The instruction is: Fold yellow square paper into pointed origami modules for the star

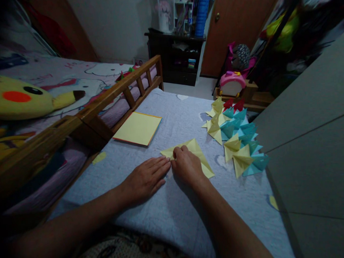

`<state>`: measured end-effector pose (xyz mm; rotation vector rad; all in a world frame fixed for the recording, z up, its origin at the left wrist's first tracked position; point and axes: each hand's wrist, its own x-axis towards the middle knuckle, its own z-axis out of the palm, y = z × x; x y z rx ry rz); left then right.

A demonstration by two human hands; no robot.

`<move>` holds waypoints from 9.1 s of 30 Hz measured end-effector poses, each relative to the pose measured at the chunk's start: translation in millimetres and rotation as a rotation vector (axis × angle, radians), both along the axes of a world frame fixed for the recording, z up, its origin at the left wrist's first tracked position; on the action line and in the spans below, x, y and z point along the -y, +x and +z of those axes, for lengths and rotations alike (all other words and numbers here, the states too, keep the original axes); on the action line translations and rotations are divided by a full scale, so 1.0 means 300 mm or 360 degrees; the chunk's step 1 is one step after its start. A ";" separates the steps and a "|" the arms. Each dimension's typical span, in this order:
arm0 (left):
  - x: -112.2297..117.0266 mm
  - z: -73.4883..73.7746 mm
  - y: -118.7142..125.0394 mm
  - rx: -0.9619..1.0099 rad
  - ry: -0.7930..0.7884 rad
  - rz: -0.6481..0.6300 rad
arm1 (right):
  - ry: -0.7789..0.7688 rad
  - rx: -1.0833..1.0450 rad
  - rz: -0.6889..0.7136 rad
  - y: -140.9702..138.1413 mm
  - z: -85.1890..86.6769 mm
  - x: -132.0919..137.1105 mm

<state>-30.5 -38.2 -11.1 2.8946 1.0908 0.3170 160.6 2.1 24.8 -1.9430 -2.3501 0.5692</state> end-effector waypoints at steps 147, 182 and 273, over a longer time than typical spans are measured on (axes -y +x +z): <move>-0.055 0.014 -0.072 0.0552 0.0090 -0.0054 | 0.0484 -0.0770 0.0500 0.180 -0.062 0.191; -0.032 0.024 -0.050 0.0529 0.0063 0.0253 | 0.0342 -0.0817 -0.0445 0.165 -0.096 0.174; 0.053 -0.004 0.049 0.0115 -0.0250 -0.0247 | 0.0902 -0.0324 0.0352 0.101 -0.110 0.245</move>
